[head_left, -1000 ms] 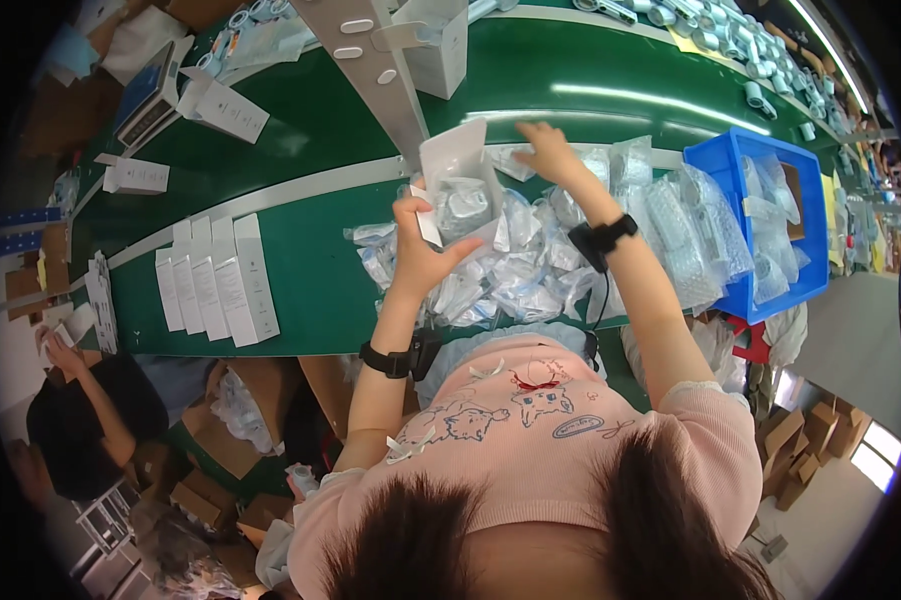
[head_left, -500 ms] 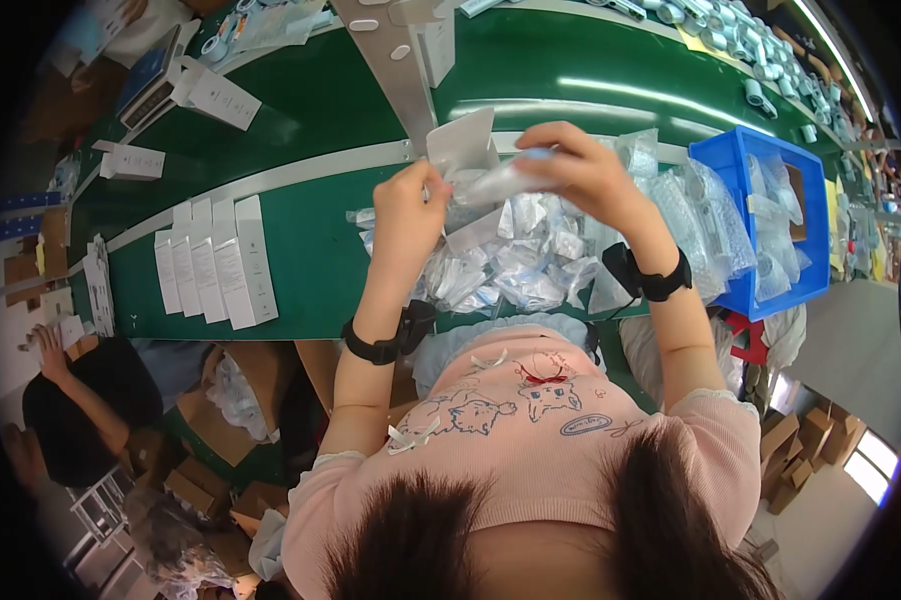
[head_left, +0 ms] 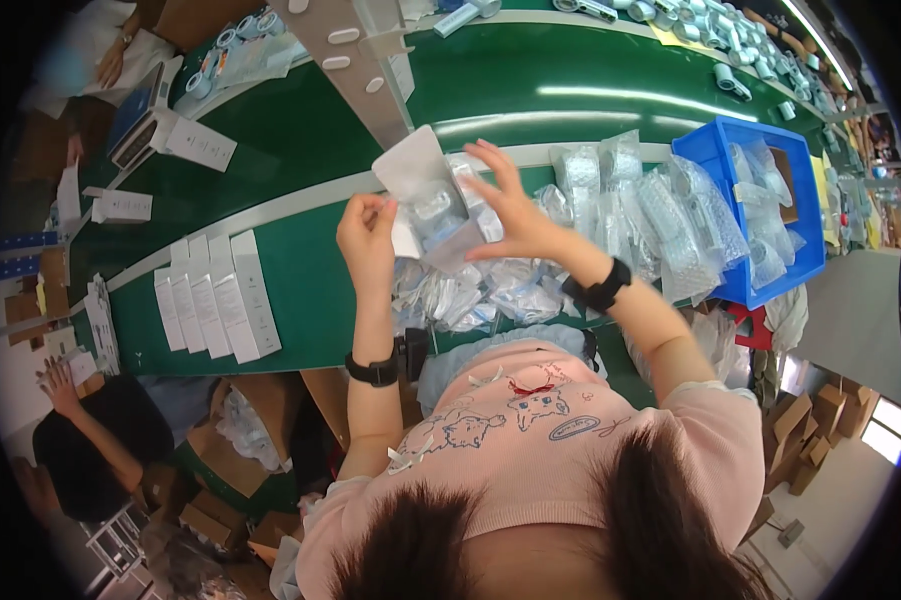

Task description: The person packs product kits by hand, placing a bubble-wrapped device, a small bag, and a manual into a cardboard box before setting it aside. They repeat this process multiple times, occasionally rearranging items on the table to reach others.

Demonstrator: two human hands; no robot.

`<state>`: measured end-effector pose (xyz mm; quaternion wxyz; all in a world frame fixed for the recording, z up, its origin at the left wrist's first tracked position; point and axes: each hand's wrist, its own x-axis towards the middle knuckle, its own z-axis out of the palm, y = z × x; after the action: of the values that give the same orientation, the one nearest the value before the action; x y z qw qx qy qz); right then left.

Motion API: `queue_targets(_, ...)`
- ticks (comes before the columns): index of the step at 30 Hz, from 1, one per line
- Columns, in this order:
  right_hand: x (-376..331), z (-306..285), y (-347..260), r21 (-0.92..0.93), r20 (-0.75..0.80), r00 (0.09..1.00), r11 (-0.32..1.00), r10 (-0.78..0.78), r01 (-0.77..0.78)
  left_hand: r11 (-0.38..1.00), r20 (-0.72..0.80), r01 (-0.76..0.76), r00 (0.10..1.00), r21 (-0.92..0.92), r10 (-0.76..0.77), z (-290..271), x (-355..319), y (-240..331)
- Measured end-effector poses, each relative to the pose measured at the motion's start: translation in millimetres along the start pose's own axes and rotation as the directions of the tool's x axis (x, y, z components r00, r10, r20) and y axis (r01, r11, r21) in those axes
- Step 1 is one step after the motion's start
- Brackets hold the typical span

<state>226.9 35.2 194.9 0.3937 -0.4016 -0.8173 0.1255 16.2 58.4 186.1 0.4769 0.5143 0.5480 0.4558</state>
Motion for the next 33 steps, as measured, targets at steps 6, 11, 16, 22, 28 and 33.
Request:
queue_targets(6, -2, 20, 26, 0.529, 0.104, 0.892, 0.735, 0.440, -0.425, 0.963, -0.109, -0.207, 0.968, 0.175, 0.228, -45, 5, -8)
queue_targets(11, 51, -26, 108, 0.692, -0.143, 0.840, 0.660, 0.523, -0.294, -0.141, -0.391, 0.393, 0.919, 0.909, 0.043, -205, 12, -81)
queue_targets(16, 110, -33, 193, 0.480, -0.375, 0.820, 0.847, 0.433, -0.227, 0.001, -0.289, 0.289, 0.957, 0.957, -0.013, -217, 10, -117)
queue_targets(22, 79, -26, 244, 0.007, -0.390, 0.872, 0.948, 0.296, -0.319, -0.017, -0.080, 0.078, 0.989, 0.997, -0.122, -64, -38, -91)
queue_targets(28, -37, -110, 141, -0.503, 0.166, 0.647, 0.629, 0.744, -0.593, 0.372, -0.122, 0.135, 0.991, 0.918, -0.060, -116, -32, -68)
queue_targets(33, -132, -94, 53, -0.669, 0.332, 0.150, 0.344, 0.931, -0.659, 0.928, 0.101, 0.242, 0.955, 0.282, -0.280, -150, -17, -105)
